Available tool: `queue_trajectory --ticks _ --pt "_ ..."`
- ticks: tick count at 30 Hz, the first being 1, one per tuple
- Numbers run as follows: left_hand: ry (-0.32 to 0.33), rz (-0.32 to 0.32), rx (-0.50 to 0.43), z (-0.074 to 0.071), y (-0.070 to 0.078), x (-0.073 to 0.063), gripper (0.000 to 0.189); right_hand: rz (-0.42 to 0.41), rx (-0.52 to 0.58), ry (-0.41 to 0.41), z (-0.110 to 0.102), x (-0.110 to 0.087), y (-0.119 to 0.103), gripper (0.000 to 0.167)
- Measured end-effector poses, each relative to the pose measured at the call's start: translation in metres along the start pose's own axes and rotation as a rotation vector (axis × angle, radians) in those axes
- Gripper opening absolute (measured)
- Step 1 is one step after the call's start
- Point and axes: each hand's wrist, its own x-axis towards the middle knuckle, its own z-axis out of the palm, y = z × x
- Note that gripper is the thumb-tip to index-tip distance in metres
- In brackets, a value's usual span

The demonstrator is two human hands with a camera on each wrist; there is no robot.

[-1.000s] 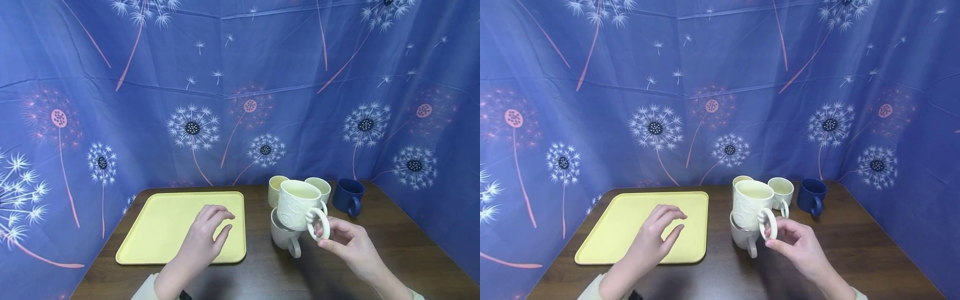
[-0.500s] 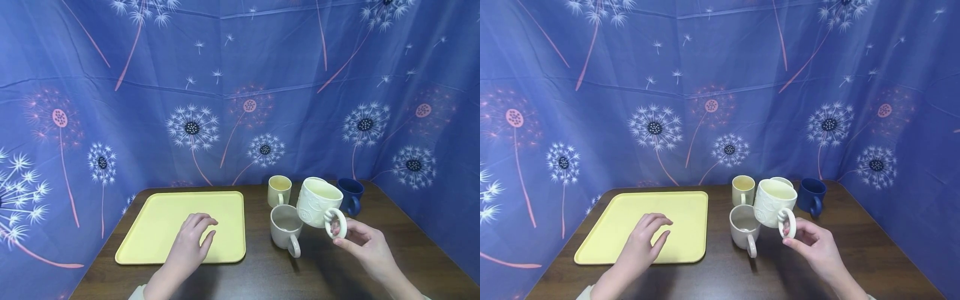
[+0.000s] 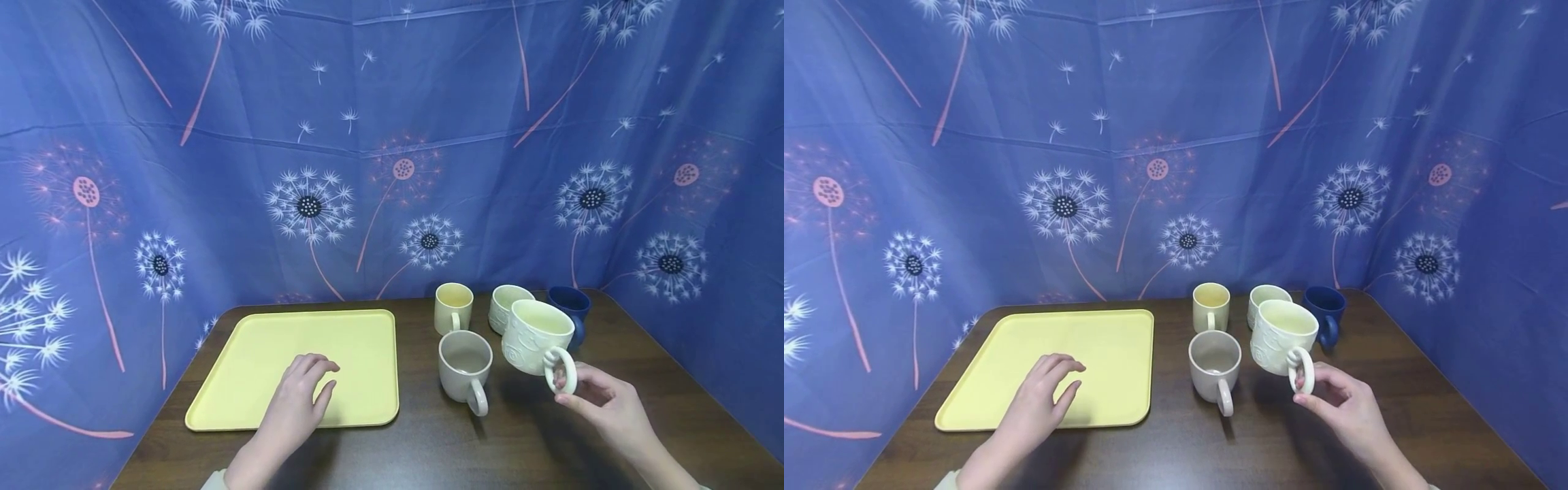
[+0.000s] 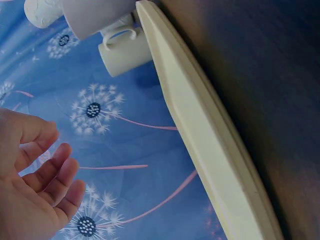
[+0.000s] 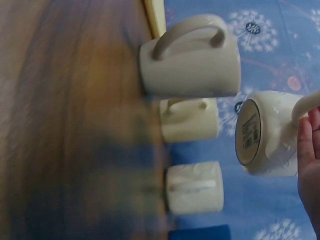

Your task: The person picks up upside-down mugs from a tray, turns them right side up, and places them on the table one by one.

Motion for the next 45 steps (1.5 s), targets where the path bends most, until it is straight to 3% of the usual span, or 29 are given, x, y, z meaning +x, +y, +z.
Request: queue_trajectory --ticks 8,18,32,40,45 --pt "-0.042 -0.038 0.029 0.002 -0.005 -0.005 0.029 -0.002 -0.012 -0.035 -0.004 -0.014 0.021 0.03" --pt "-0.082 -0.066 0.038 0.002 -0.008 -0.005 0.029 0.067 -0.118 -0.093 -0.005 -0.026 0.037 0.028" --pt "-0.095 -0.065 0.032 -0.001 -0.01 -0.002 0.028 0.041 -0.119 -0.159 -0.002 -0.025 0.044 0.029" --pt "-0.089 -0.065 0.036 -0.002 -0.01 -0.002 0.028 0.128 -0.158 -0.172 -0.003 -0.022 0.048 0.025" --pt "-0.105 -0.076 0.038 -0.003 -0.01 -0.002 0.028 0.111 -0.19 -0.199 -0.007 -0.018 0.049 0.025"
